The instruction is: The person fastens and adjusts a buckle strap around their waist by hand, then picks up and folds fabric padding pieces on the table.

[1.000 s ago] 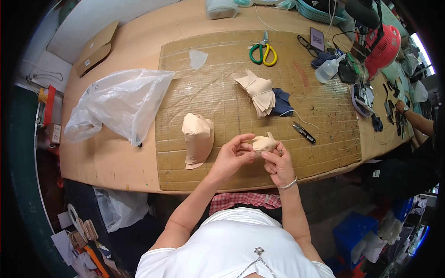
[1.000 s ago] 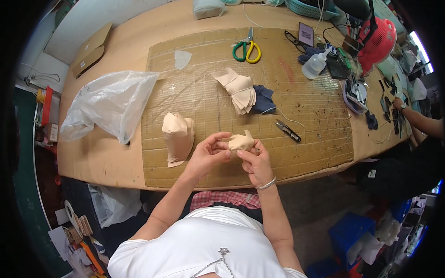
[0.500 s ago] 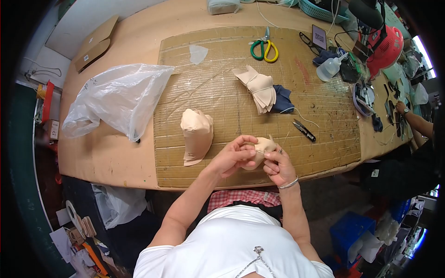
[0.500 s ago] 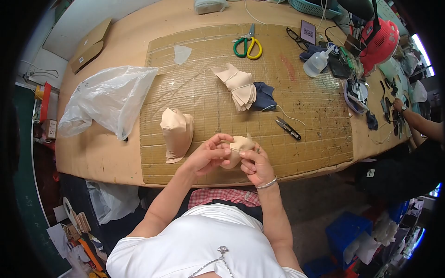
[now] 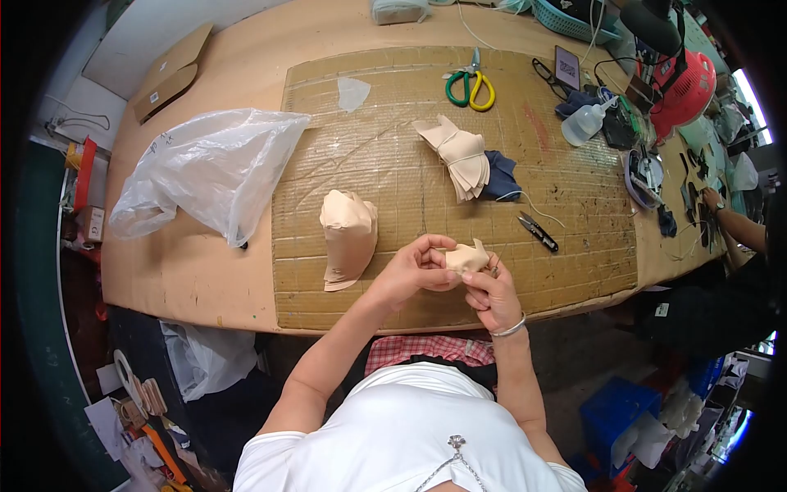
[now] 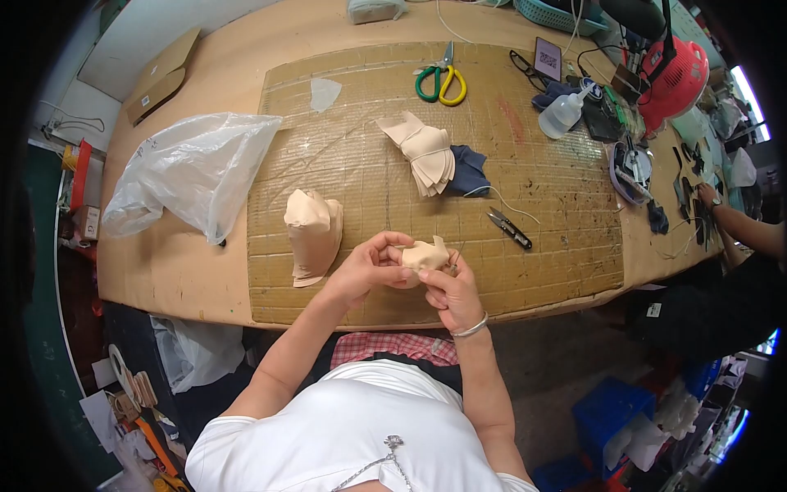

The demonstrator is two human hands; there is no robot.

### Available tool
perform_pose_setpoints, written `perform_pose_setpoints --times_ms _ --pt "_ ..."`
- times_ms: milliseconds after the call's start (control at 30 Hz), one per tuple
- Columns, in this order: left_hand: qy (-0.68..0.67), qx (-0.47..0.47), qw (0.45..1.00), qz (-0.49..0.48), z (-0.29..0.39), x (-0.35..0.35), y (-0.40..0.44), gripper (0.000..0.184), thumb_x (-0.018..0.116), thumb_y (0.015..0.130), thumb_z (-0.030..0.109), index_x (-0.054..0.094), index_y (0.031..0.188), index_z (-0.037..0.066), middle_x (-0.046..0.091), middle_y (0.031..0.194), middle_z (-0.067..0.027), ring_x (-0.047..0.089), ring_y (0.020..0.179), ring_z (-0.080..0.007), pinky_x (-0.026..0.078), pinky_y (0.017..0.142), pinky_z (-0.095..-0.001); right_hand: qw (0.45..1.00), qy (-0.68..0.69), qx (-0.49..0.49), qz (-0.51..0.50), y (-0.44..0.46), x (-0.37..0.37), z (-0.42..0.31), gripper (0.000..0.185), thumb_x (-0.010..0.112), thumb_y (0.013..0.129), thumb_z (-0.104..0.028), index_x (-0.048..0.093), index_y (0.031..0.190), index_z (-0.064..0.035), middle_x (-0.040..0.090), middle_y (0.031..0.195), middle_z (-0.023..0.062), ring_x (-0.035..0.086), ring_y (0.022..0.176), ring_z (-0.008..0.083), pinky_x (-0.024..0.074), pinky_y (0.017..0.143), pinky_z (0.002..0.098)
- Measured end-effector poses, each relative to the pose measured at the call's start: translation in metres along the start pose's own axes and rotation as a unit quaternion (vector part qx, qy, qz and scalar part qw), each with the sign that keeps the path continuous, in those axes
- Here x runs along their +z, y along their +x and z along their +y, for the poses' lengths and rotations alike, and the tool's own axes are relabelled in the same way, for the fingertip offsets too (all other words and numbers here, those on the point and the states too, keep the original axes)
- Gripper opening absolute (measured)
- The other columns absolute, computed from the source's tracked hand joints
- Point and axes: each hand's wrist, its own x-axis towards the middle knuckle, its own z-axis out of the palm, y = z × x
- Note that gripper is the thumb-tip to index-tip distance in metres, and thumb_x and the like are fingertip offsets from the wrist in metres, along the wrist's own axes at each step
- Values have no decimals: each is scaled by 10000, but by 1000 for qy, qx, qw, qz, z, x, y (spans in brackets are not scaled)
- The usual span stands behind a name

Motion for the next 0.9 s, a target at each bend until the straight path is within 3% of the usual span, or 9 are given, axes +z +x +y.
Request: perform_pose_setpoints --times_ms 200,433,567,733,900 --pt "-103 -64 992 -39 -9 -18 7 488 629 758 -65 476 1212 30 582 887 -17 592 815 -97 537 740 -229 994 87 42 -51 4 -9 5 299 594 769 58 481 1003 -88 537 749 -2 323 392 15 262 355 164" --pt "-189 -161 965 -82 -10 -27 8 485 590 796 -59 454 1250 42 561 862 6 585 791 -66 553 738 -204 994 70 65 -49 1 -7 7 278 594 770 57 490 983 -90 533 739 -7 324 390 14 260 354 164" --pt "-188 -160 964 -94 -10 -26 4 510 584 803 -51 424 1283 20 584 930 -30 605 807 -89 565 733 -212 996 54 57 -36 0 -8 12 283 609 770 46 474 980 -86 533 742 -4 333 391 14 257 351 167" --pt "36 -78 996 -4 1 -3 -8 585 674 782 15 415 1307 14 584 942 -18 581 906 -103 513 797 -237 1000 15 28 3 -1 -3 15 299 625 770 33 456 987 -82 532 757 4 345 402 11 254 349 164" --pt "91 -49 994 -23 -10 -18 -4 630 716 738 1 431 1300 -7 598 962 -15 572 922 -96 470 837 -223 999 -46 28 5 -7 2 7 353 656 736 59 447 988 -73 530 765 10 365 436 4 259 355 151"
